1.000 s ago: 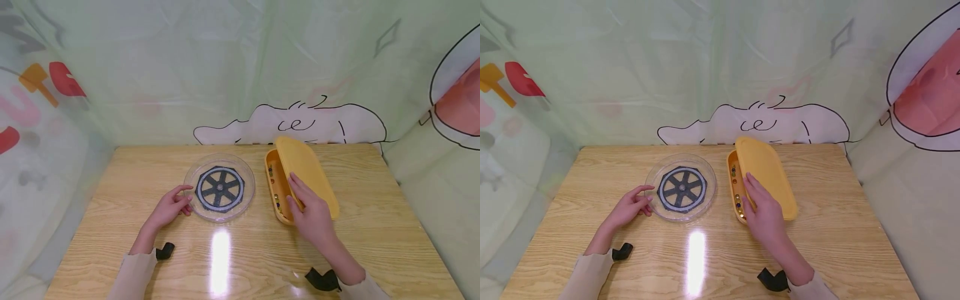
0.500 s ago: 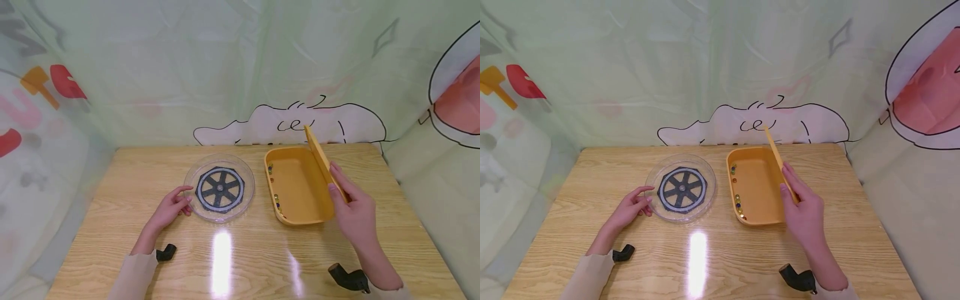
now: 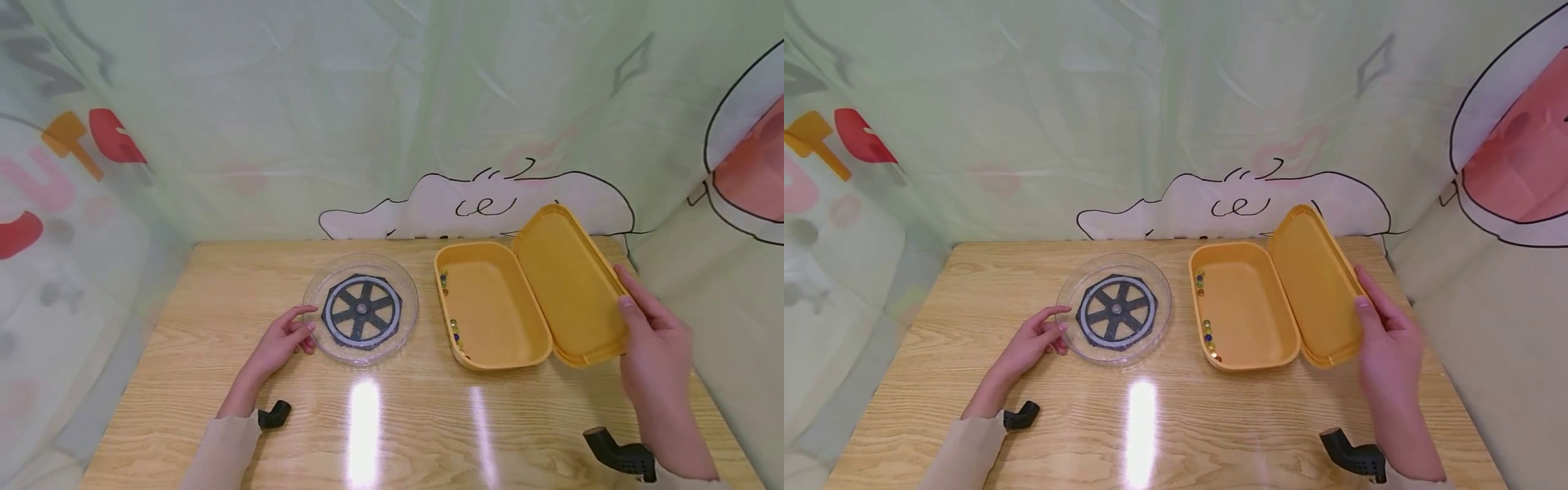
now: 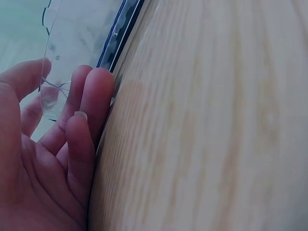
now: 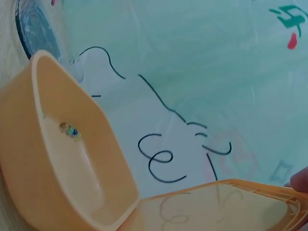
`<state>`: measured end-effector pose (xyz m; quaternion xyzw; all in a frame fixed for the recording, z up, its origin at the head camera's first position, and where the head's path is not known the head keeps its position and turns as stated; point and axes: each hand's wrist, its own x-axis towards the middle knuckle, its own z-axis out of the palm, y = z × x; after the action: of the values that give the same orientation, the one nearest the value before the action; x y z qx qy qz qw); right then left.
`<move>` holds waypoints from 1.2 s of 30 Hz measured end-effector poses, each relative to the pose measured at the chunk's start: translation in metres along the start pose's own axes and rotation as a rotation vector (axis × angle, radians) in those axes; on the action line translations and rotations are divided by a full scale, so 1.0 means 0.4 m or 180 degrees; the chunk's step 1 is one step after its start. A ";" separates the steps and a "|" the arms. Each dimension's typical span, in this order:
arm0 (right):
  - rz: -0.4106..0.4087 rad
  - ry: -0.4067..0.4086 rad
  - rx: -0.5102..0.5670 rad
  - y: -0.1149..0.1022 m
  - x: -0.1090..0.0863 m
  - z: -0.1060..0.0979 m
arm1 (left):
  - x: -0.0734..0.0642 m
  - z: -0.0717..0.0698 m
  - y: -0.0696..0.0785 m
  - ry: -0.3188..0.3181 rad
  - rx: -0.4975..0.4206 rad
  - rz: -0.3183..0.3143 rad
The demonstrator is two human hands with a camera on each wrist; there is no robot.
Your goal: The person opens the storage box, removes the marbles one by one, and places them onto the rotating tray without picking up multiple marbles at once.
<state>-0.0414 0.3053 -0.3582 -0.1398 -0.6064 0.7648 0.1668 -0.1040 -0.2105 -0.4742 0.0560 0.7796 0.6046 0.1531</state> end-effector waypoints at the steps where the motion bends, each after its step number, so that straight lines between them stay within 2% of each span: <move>1: 0.0014 0.0017 0.0162 0.005 0.004 -0.007 | 0.000 0.000 -0.001 0.0000 -0.0009 0.0000; 9: 0.0037 -0.0124 0.1287 0.066 0.035 -0.078 | 0.001 0.002 -0.007 0.0013 -0.0039 0.0042; 11: 0.0048 -0.0095 0.1457 0.080 0.045 -0.102 | 0.002 0.002 -0.008 0.0014 -0.0036 0.0049; 14: 0.0090 0.0059 0.1539 0.097 0.062 -0.138 | 0.001 0.002 -0.007 0.0023 -0.0029 0.0046; 21: 0.0172 0.0643 0.1071 0.138 0.098 -0.216 | 0.000 0.002 -0.003 0.0025 -0.0037 0.0058; 26: 0.0372 0.1032 0.0519 0.172 0.117 -0.262 | 0.000 0.000 -0.001 0.0049 -0.0024 0.0058; 29: 0.0537 0.1115 0.0014 0.191 0.126 -0.290 | 0.000 -0.001 -0.001 0.0060 -0.0019 0.0061; 32: 0.0657 0.1067 -0.0436 0.212 0.132 -0.319 | 0.001 -0.001 -0.003 0.0074 -0.0023 0.0035; 34: 0.0672 0.1029 -0.0594 0.225 0.136 -0.337 | 0.002 0.000 -0.006 0.0081 -0.0030 0.0015; 36: 0.0642 0.0952 -0.0567 0.236 0.140 -0.352 | 0.002 0.001 -0.009 0.0080 -0.0036 0.0010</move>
<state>-0.0414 0.4334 -0.4828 -0.3260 -0.6230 0.6917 0.1646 -0.1043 -0.2109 -0.4780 0.0488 0.7779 0.6100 0.1427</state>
